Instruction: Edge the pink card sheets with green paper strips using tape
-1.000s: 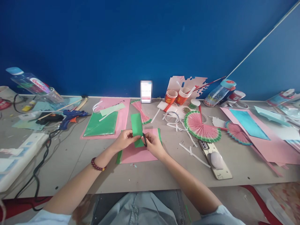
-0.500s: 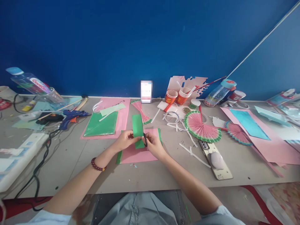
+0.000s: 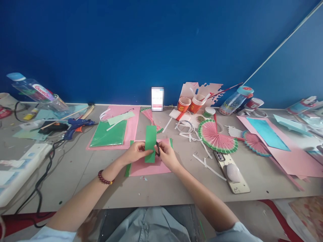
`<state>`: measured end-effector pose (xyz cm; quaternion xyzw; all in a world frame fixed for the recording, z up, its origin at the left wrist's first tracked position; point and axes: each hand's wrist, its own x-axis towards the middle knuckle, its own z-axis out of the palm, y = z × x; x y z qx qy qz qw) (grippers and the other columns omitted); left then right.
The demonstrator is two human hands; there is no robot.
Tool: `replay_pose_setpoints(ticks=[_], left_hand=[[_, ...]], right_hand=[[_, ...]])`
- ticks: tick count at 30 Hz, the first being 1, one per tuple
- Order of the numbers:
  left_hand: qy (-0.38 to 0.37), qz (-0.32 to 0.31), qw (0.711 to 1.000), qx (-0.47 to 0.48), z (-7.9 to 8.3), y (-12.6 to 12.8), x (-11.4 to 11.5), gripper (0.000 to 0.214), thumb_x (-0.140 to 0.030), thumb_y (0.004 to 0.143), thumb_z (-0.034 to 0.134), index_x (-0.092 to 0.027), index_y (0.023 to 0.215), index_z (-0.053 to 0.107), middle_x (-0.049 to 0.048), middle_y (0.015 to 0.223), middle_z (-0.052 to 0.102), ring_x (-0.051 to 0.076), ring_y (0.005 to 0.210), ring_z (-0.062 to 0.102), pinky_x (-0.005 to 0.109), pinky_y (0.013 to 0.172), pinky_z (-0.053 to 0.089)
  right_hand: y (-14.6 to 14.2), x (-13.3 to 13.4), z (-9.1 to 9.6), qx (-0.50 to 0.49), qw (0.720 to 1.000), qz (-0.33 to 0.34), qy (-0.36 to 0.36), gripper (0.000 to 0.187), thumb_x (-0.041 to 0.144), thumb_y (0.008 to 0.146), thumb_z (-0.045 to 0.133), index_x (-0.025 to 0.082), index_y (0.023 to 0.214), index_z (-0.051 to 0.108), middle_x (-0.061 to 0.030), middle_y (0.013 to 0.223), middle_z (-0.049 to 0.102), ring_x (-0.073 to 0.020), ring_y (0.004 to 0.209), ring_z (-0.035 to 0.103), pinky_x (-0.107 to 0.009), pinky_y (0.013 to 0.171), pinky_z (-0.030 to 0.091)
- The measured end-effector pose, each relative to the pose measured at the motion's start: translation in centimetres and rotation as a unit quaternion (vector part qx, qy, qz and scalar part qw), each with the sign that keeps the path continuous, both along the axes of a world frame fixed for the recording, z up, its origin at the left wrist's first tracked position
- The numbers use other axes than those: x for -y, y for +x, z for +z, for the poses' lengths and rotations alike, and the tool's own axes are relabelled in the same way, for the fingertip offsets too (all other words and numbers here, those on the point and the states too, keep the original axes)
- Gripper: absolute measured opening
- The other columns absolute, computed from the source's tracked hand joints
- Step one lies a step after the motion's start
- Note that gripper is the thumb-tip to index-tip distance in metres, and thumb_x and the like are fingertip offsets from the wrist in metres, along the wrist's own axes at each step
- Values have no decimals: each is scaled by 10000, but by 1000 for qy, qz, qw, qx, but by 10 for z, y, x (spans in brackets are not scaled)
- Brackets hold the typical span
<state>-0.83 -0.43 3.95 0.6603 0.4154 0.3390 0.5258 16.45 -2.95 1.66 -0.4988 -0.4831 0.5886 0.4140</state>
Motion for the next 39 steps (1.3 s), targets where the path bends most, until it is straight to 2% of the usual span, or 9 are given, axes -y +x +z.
replay_pose_setpoints(ticks=[4, 9, 13, 18, 23, 28, 32, 35, 39], left_hand=[[-42, 6, 998, 36, 6, -14, -8, 270, -403, 746, 625, -137, 703, 623, 14, 639, 617, 131, 581, 556, 248, 536, 466], [-80, 213, 964, 137, 2, -36, -30, 299, -439, 674, 665, -162, 714, 561, -20, 605, 564, 114, 534, 540, 238, 519, 441], [-137, 284, 942, 115, -2, -52, -44, 289, -462, 704, 579, -199, 719, 459, -54, 495, 509, 131, 420, 532, 242, 445, 410], [-66, 236, 960, -133, -7, -70, -51, 227, -421, 746, 495, -210, 684, 440, -30, 452, 511, 152, 423, 519, 243, 452, 366], [69, 256, 905, -332, -11, -76, -53, 219, -370, 785, 460, -209, 636, 465, -6, 511, 522, 179, 534, 533, 268, 540, 334], [86, 318, 904, -272, -8, -80, -54, 194, -339, 766, 546, -183, 880, 564, -16, 566, 509, 175, 570, 505, 266, 559, 329], [208, 389, 873, -207, 0, -74, -48, 401, -324, 756, 608, -189, 1127, 539, -12, 719, 496, 146, 627, 477, 259, 627, 361], [268, 325, 891, -168, 6, -61, -40, 307, -304, 782, 585, -206, 1072, 600, 5, 855, 523, 90, 553, 410, 245, 634, 395], [250, 222, 936, -109, 10, -42, -31, 264, -338, 798, 575, -208, 1016, 646, 37, 945, 584, 78, 548, 427, 228, 574, 404]], right_hand=[[0, 1, 8, -24, 999, -5, -29, 422, 589, 739, 574, 184, 744, 458, 29, 623, 515, -37, 411, 346, -178, 377, 198], [1, 2, 14, -83, 994, 33, -69, 439, 607, 715, 593, 191, 753, 457, 36, 618, 515, -31, 384, 319, -168, 365, 143], [5, 1, 14, -125, 987, 67, -75, 419, 585, 739, 594, 183, 762, 480, 31, 618, 505, -31, 389, 320, -177, 374, 118], [7, 2, 13, -163, 978, 106, -74, 405, 555, 755, 606, 166, 735, 495, 27, 602, 501, -25, 404, 316, -189, 400, 159], [7, 2, 12, -162, 977, 123, -68, 404, 557, 752, 608, 164, 759, 509, 28, 593, 496, -28, 398, 323, -196, 392, 136], [7, 3, 14, -146, 978, 129, -77, 419, 572, 749, 602, 166, 781, 504, 26, 613, 501, -31, 408, 334, -199, 392, 130], [7, 5, 16, -122, 981, 135, -73, 429, 589, 745, 592, 175, 775, 488, 27, 620, 506, -35, 412, 326, -196, 386, 137], [6, 6, 17, -105, 981, 146, -69, 423, 582, 746, 593, 176, 770, 476, 26, 629, 519, -35, 407, 319, -189, 375, 149], [3, 8, 19, -91, 979, 169, -72, 392, 547, 746, 609, 178, 765, 477, 32, 624, 541, -35, 395, 324, -183, 366, 196]])
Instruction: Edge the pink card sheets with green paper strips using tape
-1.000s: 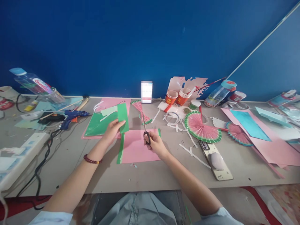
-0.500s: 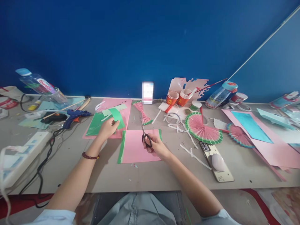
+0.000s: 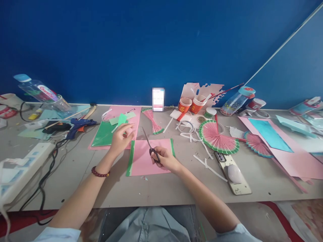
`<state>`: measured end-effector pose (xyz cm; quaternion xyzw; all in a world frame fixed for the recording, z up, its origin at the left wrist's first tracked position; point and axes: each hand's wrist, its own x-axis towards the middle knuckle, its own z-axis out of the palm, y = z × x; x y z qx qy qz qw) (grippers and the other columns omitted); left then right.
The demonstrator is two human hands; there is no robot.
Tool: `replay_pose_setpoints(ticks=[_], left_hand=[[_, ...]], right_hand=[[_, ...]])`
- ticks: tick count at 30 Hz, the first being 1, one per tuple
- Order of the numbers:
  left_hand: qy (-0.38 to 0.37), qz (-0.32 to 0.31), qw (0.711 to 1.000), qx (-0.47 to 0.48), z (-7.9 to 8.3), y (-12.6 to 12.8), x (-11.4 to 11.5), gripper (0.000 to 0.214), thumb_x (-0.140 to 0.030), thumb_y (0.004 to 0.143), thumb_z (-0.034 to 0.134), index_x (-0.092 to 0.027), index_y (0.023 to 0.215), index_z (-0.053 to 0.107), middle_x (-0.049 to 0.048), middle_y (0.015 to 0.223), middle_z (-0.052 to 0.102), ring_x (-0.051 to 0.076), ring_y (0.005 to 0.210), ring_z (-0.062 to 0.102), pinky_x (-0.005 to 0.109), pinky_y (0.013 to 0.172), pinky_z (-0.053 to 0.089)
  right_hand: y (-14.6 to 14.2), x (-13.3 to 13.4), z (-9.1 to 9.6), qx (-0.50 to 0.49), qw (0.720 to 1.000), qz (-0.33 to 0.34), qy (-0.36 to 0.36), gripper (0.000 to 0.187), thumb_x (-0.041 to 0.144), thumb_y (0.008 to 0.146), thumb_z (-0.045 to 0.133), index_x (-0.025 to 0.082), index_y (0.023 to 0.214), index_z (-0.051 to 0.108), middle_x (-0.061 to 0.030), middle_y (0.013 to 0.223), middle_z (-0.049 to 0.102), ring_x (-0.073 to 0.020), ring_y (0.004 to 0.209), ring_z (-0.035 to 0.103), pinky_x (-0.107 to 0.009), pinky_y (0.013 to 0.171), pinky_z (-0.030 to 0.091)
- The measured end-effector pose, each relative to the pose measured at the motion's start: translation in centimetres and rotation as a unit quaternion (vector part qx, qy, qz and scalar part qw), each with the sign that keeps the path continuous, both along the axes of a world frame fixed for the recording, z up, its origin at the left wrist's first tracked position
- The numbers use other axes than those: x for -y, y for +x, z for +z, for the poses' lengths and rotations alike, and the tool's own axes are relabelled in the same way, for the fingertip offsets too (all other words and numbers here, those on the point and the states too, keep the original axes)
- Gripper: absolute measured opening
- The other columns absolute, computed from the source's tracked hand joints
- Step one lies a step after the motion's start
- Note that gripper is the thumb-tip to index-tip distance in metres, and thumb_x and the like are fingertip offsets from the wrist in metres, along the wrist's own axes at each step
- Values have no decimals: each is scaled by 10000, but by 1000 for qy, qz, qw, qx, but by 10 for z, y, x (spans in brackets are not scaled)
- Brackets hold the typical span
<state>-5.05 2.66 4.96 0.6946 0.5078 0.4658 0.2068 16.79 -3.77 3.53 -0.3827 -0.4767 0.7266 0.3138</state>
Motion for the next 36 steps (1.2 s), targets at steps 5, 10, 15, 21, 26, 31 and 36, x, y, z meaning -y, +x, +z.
replay_pose_setpoints(ticks=[5, 10, 15, 21, 26, 31, 36], left_hand=[[-35, -53, 997, 51, -4, 7, 5, 215, -360, 815, 561, -190, 831, 691, 42, 836, 623, 98, 587, 468, 222, 540, 382], [-112, -68, 985, 112, -5, 7, 4, 278, -359, 761, 624, -191, 981, 644, 39, 914, 622, 68, 548, 471, 202, 522, 399], [-220, -115, 951, 186, 2, 11, 7, 362, -419, 779, 582, -178, 1048, 594, 87, 1030, 627, 128, 657, 618, 207, 482, 428], [-216, -153, 944, 199, 4, 13, 9, 310, -418, 771, 595, -158, 933, 646, 87, 895, 679, 185, 803, 640, 269, 646, 501], [-197, -147, 953, 177, -3, 11, 6, 252, -374, 735, 653, -162, 869, 678, 71, 889, 676, 147, 734, 608, 273, 689, 495], [-188, -131, 956, 183, -5, 10, 5, 237, -367, 746, 643, -166, 866, 681, 72, 907, 674, 147, 740, 607, 285, 720, 500], [-189, -125, 957, 183, -6, 9, 5, 270, -356, 746, 634, -159, 929, 666, 78, 893, 668, 165, 794, 615, 313, 772, 511]], right_hand=[[-4, 2, -1, 16, 1000, 10, 5, 370, 512, 726, 638, 176, 735, 484, 31, 602, 552, -40, 403, 334, -185, 373, 236], [-4, 3, -3, 37, 999, 18, 6, 359, 504, 732, 635, 176, 747, 492, 29, 613, 556, -40, 410, 333, -184, 378, 247], [-4, 3, -4, 33, 999, 17, 4, 368, 513, 726, 636, 177, 745, 487, 32, 605, 556, -39, 403, 332, -184, 373, 243], [-3, 1, 0, 9, 1000, 5, -1, 398, 545, 716, 630, 177, 732, 476, 37, 601, 543, -34, 388, 334, -188, 373, 213], [-1, 2, 5, 8, 1000, 0, 2, 409, 568, 728, 610, 179, 737, 485, 24, 609, 543, -47, 408, 343, -199, 391, 203], [2, 3, 13, 3, 1000, 3, 17, 424, 606, 762, 543, 183, 768, 527, 4, 645, 528, -69, 445, 341, -225, 415, 198], [20, -15, 9, 145, 976, -140, 86, 379, 565, 723, 583, 191, 771, 537, -7, 638, 562, -96, 464, 393, -228, 433, 268]])
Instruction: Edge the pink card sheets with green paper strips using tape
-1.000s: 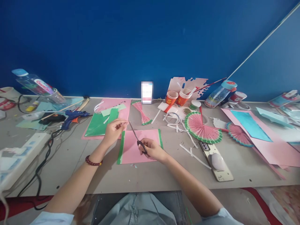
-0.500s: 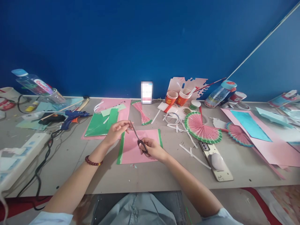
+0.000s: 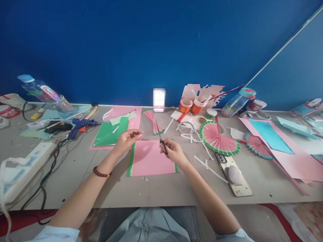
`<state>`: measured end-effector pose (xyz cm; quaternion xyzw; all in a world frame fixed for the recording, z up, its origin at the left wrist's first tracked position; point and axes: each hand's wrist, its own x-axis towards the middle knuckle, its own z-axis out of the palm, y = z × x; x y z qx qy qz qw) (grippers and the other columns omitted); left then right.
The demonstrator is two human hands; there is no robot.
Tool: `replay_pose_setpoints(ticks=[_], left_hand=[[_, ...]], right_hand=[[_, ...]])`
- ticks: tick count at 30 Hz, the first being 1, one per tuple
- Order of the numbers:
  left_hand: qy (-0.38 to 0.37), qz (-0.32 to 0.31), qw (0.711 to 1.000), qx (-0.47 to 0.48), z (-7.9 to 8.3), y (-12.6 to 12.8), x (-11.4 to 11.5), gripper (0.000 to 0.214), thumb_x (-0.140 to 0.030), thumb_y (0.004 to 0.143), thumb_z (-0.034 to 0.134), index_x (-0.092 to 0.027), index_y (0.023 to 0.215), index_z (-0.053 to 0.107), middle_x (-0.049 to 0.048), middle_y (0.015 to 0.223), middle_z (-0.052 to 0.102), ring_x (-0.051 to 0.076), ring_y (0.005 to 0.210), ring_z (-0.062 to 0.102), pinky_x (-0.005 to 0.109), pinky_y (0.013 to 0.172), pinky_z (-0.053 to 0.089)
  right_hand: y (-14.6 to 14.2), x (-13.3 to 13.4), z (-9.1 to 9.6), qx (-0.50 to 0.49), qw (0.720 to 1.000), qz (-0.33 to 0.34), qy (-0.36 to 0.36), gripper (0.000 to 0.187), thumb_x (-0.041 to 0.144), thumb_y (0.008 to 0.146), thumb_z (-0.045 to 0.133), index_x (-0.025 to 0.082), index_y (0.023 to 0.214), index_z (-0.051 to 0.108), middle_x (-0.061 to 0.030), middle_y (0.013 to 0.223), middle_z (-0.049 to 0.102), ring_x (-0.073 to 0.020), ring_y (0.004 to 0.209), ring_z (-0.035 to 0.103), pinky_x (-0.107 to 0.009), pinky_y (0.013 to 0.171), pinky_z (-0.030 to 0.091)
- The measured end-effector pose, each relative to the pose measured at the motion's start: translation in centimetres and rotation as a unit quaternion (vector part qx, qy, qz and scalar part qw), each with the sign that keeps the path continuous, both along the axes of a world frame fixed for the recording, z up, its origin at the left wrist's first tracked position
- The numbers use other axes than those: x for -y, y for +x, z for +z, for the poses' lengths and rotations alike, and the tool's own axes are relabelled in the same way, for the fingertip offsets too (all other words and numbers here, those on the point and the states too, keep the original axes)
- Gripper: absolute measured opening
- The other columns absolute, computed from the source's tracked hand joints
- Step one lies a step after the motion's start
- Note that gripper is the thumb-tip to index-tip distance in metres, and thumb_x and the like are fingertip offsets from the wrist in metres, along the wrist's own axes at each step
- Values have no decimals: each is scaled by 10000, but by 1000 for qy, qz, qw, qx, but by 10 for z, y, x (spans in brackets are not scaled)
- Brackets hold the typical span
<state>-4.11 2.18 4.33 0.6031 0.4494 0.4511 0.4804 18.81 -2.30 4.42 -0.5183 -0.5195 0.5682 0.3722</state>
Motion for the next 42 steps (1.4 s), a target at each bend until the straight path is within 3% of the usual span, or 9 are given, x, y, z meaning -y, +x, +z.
replay_pose_setpoints(ticks=[2, 6, 13, 20, 27, 30, 33, 36, 42], left_hand=[[6, -8, 1000, 0, -1, 1, 0, 268, -326, 748, 630, -165, 960, 654, 66, 878, 664, 164, 823, 618, 319, 801, 511], [15, -40, 999, 4, -3, 4, 2, 253, -259, 764, 607, -179, 1003, 635, 59, 923, 665, 152, 874, 624, 309, 840, 506], [-6, -110, 994, 16, 4, 12, 12, 313, -230, 784, 581, -186, 1093, 611, 78, 1085, 652, 178, 1047, 595, 334, 910, 494], [-18, -190, 981, 28, 10, 17, 20, 423, -214, 808, 556, -223, 1230, 521, 90, 1299, 526, 205, 1248, 449, 316, 915, 499], [-41, -246, 966, 71, 11, 21, 26, 484, -171, 815, 570, -253, 1282, 474, 98, 1386, 430, 247, 1334, 325, 293, 872, 514], [-75, -316, 940, 105, 13, 21, 28, 631, -143, 802, 594, -316, 1365, 366, 108, 1445, 346, 268, 1301, 379, 293, 834, 526], [-111, -391, 903, 140, 16, 19, 28, 759, -122, 788, 616, -369, 1410, 257, 112, 1475, 296, 285, 1293, 391, 306, 833, 525], [-125, -418, 886, 158, 16, 17, 27, 784, -127, 774, 639, -390, 1406, 256, 103, 1494, 263, 294, 1298, 380, 297, 802, 535], [-136, -416, 887, 149, 13, 14, 27, 725, -155, 769, 652, -382, 1376, 328, 109, 1473, 291, 249, 1182, 488, 329, 786, 544]], right_hand=[[13, -11, -6, 137, 986, -55, 73, 308, 492, 722, 598, 187, 710, 561, -25, 638, 587, -139, 561, 492, -249, 515, 354], [40, -26, -19, 406, 891, -118, 169, 214, 381, 733, 565, 192, 633, 555, -53, 701, 589, -184, 677, 519, -286, 613, 371], [58, -31, -27, 501, 843, -125, 152, 149, 324, 719, 573, 189, 753, 519, -46, 754, 560, -187, 694, 512, -286, 630, 361], [67, -35, -30, 429, 888, -124, 113, 227, 332, 661, 642, 200, 792, 512, -11, 670, 548, -183, 653, 521, -283, 586, 361], [62, -34, -28, 409, 873, -146, 221, 134, 271, 736, 558, 183, 835, 573, -101, 888, 595, -245, 870, 528, -399, 797, 407], [41, -27, -16, 290, 914, -106, 263, 156, 293, 794, 522, 192, 884, 598, -90, 948, 608, -232, 927, 536, -389, 843, 412], [19, -15, -7, 54, 986, 46, 154, 282, 404, 858, 483, 210, 1028, 597, -82, 1054, 621, -205, 922, 577, -347, 787, 461], [8, -6, -7, -125, 980, 155, 25, 389, 483, 893, 419, 179, 1044, 608, -104, 1014, 643, -195, 886, 603, -347, 774, 477], [15, -7, -13, -183, 974, 131, -18, 247, 382, 741, 695, 164, 825, 614, -28, 695, 644, -144, 663, 601, -299, 666, 466]])
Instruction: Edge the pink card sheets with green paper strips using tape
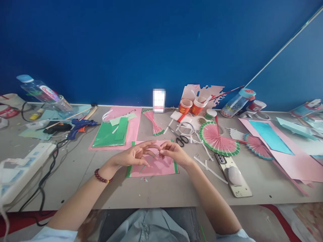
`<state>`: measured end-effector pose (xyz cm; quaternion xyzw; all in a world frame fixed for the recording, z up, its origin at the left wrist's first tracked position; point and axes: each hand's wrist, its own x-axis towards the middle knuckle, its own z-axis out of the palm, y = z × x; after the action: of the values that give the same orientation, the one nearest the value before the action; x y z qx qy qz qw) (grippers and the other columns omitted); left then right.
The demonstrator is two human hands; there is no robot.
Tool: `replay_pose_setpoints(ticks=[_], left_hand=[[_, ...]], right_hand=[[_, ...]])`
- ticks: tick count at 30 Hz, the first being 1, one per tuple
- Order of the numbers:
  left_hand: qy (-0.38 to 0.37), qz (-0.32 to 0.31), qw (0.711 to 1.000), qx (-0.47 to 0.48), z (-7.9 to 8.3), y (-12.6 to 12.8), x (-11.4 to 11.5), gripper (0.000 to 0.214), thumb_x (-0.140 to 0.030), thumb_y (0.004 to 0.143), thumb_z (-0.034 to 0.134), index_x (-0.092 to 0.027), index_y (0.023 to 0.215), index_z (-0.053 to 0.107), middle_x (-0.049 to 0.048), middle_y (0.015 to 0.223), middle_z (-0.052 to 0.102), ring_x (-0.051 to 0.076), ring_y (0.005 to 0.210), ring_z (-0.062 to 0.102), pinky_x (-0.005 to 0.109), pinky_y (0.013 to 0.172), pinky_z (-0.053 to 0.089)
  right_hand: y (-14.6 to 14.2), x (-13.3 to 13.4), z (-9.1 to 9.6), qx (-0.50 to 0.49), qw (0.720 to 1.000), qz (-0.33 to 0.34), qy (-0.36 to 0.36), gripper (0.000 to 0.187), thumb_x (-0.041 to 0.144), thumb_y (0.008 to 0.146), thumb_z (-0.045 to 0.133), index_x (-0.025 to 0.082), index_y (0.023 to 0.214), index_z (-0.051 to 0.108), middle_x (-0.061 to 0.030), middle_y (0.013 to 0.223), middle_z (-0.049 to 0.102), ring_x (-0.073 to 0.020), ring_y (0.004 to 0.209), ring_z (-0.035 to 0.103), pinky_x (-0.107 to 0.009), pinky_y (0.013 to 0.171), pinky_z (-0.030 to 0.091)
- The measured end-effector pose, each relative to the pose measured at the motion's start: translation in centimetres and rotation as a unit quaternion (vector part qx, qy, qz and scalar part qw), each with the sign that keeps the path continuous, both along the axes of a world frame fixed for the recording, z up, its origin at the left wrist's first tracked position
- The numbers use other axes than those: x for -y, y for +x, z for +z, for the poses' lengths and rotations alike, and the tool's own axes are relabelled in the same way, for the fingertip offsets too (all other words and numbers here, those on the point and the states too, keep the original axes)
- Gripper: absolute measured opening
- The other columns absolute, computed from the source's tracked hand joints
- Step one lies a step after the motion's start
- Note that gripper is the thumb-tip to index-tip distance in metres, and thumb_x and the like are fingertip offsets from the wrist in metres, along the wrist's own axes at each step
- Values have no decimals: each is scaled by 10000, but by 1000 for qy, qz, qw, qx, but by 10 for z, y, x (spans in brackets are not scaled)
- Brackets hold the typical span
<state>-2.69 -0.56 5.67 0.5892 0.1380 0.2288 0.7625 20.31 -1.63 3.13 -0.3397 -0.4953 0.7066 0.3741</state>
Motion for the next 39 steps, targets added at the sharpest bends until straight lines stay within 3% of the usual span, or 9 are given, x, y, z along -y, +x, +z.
replay_pose_setpoints(ticks=[4, 9, 16, 20, 24, 31, 35, 39], left_hand=[[-6, 44, 999, -25, 1, 1, -1, 688, -165, 770, 648, -348, 1365, 358, 127, 1438, 340, 192, 1042, 557, 312, 762, 533], [-43, 142, 983, -104, -7, -3, -11, 498, -234, 733, 700, -169, 1203, 550, 122, 1035, 651, 125, 755, 608, 274, 707, 496], [-28, 270, 956, -110, -12, -7, -18, 262, -312, 739, 685, -136, 931, 654, 53, 766, 685, 93, 605, 567, 249, 654, 469], [18, 246, 961, -126, -6, -4, -11, 235, -316, 754, 667, -133, 901, 665, 46, 728, 673, 107, 631, 581, 254, 670, 476], [66, 181, 968, -158, -2, 4, -3, 285, -331, 786, 625, -134, 990, 662, 45, 721, 659, 122, 673, 592, 262, 703, 480], [124, 173, 958, -194, -7, 12, 2, 385, -271, 791, 589, -157, 1159, 590, 26, 773, 652, 120, 715, 578, 274, 764, 468], [139, 178, 955, -193, -9, 11, 1, 435, -271, 813, 558, -178, 1236, 520, 20, 789, 646, 130, 750, 588, 287, 788, 468], [219, 199, 930, -218, -11, 9, -2, 389, -346, 823, 556, -203, 1185, 546, 67, 1044, 644, 173, 928, 599, 315, 860, 466]], right_hand=[[3, -3, 4, 31, 998, -45, 19, 196, 330, 715, 723, 165, 755, 624, 0, 641, 613, -116, 599, 560, -281, 640, 451], [8, -5, 7, 20, 995, -92, 33, 201, 361, 738, 693, 182, 748, 602, -5, 652, 606, -127, 611, 546, -293, 645, 441], [16, -7, 6, 25, 996, -78, 47, 110, 299, 771, 633, 192, 773, 606, -12, 717, 607, -145, 728, 553, -285, 727, 409], [13, -7, 8, 4, 998, -7, 56, 247, 400, 784, 565, 163, 787, 632, -54, 759, 618, -183, 740, 566, -334, 743, 425], [7, -5, 10, 65, 994, 8, 87, 346, 451, 852, 490, 144, 886, 646, -92, 878, 643, -186, 802, 575, -335, 772, 431], [-3, 3, 8, 122, 990, 66, 3, 288, 417, 726, 679, 152, 818, 614, -27, 691, 621, -121, 599, 569, -248, 552, 454], [-5, 5, 8, 161, 984, 66, -29, 281, 436, 729, 660, 168, 764, 583, 22, 570, 555, -73, 418, 466, -197, 382, 357], [2, 2, 12, 91, 993, 33, -61, 265, 397, 724, 678, 169, 747, 546, 53, 542, 486, -24, 381, 325, -168, 362, 217]])
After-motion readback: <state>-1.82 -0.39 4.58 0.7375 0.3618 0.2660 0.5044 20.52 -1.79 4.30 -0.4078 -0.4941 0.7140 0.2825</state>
